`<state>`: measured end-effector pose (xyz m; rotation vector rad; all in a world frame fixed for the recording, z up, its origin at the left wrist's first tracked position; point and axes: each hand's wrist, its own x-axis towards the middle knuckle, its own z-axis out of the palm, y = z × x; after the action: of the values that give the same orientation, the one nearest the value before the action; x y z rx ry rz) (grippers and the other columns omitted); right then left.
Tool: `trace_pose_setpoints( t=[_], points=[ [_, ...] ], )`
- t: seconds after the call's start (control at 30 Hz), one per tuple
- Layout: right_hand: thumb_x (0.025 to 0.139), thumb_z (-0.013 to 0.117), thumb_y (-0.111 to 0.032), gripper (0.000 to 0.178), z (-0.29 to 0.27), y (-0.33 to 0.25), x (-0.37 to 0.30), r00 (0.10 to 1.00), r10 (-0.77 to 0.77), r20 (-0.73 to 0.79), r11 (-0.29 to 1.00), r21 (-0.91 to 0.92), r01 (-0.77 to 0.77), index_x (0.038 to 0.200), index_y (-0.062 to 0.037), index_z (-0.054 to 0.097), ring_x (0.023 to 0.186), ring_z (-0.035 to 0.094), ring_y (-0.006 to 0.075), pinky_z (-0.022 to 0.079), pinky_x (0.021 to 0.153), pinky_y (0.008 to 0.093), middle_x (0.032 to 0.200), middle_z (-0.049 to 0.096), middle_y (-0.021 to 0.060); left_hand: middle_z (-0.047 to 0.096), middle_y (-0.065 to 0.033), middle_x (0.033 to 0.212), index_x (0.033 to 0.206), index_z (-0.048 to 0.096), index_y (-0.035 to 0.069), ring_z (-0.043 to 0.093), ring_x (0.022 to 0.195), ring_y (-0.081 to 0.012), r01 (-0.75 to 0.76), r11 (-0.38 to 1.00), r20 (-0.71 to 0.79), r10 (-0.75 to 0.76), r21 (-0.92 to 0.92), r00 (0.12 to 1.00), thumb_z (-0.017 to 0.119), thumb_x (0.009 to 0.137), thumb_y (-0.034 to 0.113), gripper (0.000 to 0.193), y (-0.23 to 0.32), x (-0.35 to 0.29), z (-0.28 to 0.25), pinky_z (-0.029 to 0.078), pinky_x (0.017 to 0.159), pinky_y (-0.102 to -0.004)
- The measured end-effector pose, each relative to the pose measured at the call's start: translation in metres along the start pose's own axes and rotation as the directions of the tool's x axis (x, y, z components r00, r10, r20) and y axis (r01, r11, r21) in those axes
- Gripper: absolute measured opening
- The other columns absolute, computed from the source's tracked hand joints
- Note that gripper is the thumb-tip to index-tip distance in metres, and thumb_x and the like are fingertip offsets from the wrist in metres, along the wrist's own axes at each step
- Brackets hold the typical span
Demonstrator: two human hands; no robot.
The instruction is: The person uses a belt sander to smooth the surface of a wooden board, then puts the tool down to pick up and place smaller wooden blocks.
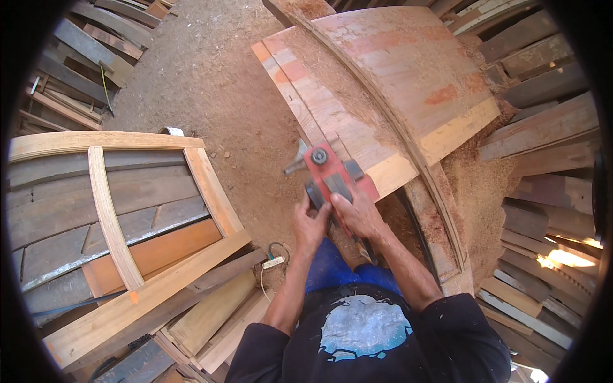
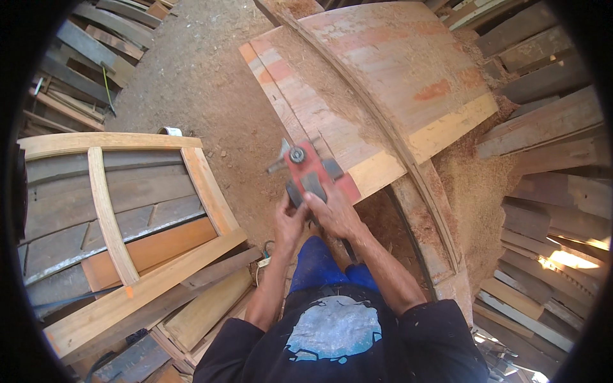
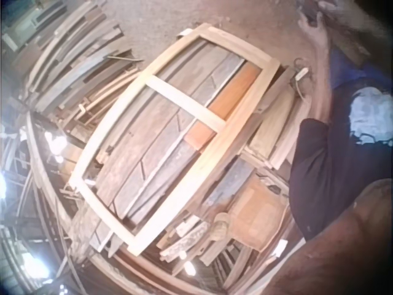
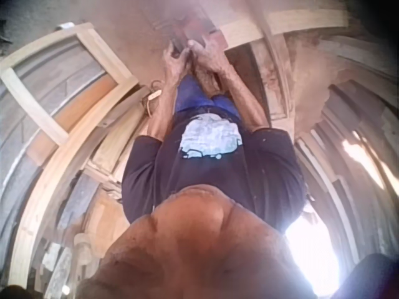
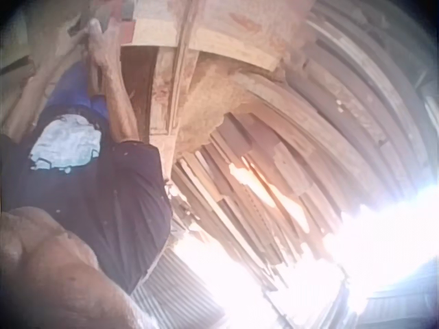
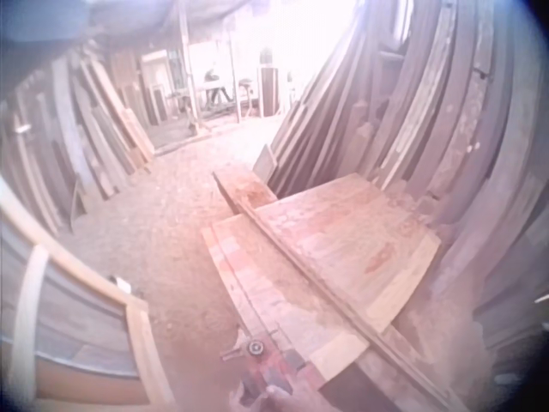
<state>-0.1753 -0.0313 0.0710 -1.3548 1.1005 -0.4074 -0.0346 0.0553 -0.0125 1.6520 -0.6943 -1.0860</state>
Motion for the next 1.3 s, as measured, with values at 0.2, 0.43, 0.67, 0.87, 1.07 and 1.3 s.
trace_pose_setpoints(
  t=[0.2, 0.43, 0.67, 0.87, 1.07, 1.3],
  points=[
    [0.094, 0.06, -0.048, 0.06, -0.006, 0.045, -0.072, 0.994, 0.107, 0.004, 0.994, -0.007, -0.107, 0.12, 0.006, 0.06, 0.104, 0.064, 0.0427, 0.05, 0.091, 0.0469, 0.11, 0.065, 0.0281, 0.059, -0.0128, 0.102, 0.148, 0.052, 0.002, 0.066, 0.094, -0.0228, 0.017, 0.986, 0.006, -0.019, 0.165, 1.0, 0.084, 0.085, 0.023, 0.074, -0.034, -0.078, 0.018, 0.055, 0.084, -0.0339],
    [0.094, 0.06, -0.056, 0.067, -0.007, 0.032, -0.046, 0.998, 0.058, -0.012, 0.997, -0.041, -0.059, 0.122, 0.0048, 0.06, 0.102, 0.064, 0.0385, 0.05, 0.089, 0.0465, 0.105, 0.064, 0.0257, 0.057, -0.0097, 0.102, 0.147, 0.054, 0.004, 0.064, 0.093, -0.0187, 0.04, 0.991, -0.004, -0.039, 0.127, 0.999, 0.084, 0.086, 0.026, 0.071, -0.003, -0.048, 0.018, 0.054, 0.082, -0.0307],
    [0.095, 0.06, -0.057, 0.067, -0.001, 0.005, 0.002, 0.997, 0.072, -0.004, 0.996, -0.053, -0.072, 0.114, 0.007, 0.06, 0.096, 0.066, 0.0372, 0.051, 0.083, 0.0456, 0.1, 0.064, 0.0258, 0.055, -0.0085, 0.106, 0.145, 0.056, 0.004, 0.064, 0.1, -0.0185, 0.056, 0.996, -0.002, -0.056, -0.074, 0.998, 0.082, 0.089, 0.02, 0.063, -0.012, 0.002, 0.001, 0.054, 0.087, -0.0322],
    [0.095, 0.06, -0.056, 0.068, 0.003, -0.017, 0.058, 1.0, 0.024, -0.016, 1.0, -0.018, -0.024, 0.108, 0.01, 0.059, 0.084, 0.067, 0.0371, 0.053, 0.074, 0.0449, 0.089, 0.065, 0.0257, 0.062, -0.0083, 0.11, 0.143, 0.057, 0.002, 0.065, 0.105, -0.0177, -0.015, 0.993, -0.015, 0.013, -0.115, 1.0, 0.078, 0.093, 0.016, 0.056, 0.021, 0.057, -0.006, 0.055, 0.089, -0.0312],
    [0.094, 0.058, -0.059, 0.072, 0.01, -0.037, 0.125, 0.992, -0.11, -0.067, 0.993, -0.044, 0.108, 0.106, 0.0119, 0.062, 0.087, 0.07, 0.0375, 0.053, 0.075, 0.0452, 0.091, 0.067, 0.0285, 0.069, -0.011, 0.118, 0.142, 0.055, -0.004, 0.068, 0.101, -0.0167, -0.016, 0.978, 0.062, 0.03, -0.21, 0.998, 0.07, 0.098, 0.008, 0.048, 0.052, 0.121, -0.023, 0.056, 0.087, -0.0294],
    [0.093, 0.058, -0.06, 0.072, 0.015, -0.118, 0.201, 0.997, -0.076, 0.026, 0.997, 0.034, 0.075, 0.108, 0.0103, 0.062, 0.089, 0.07, 0.0389, 0.054, 0.078, 0.0466, 0.09, 0.067, 0.0294, 0.07, -0.0083, 0.118, 0.143, 0.054, -0.003, 0.067, 0.099, -0.0138, -0.091, 0.966, 0.025, 0.1, -0.242, 0.995, 0.07, 0.1, 0.017, 0.05, 0.082, 0.22, -0.063, 0.055, 0.085, -0.0292]
  ],
)
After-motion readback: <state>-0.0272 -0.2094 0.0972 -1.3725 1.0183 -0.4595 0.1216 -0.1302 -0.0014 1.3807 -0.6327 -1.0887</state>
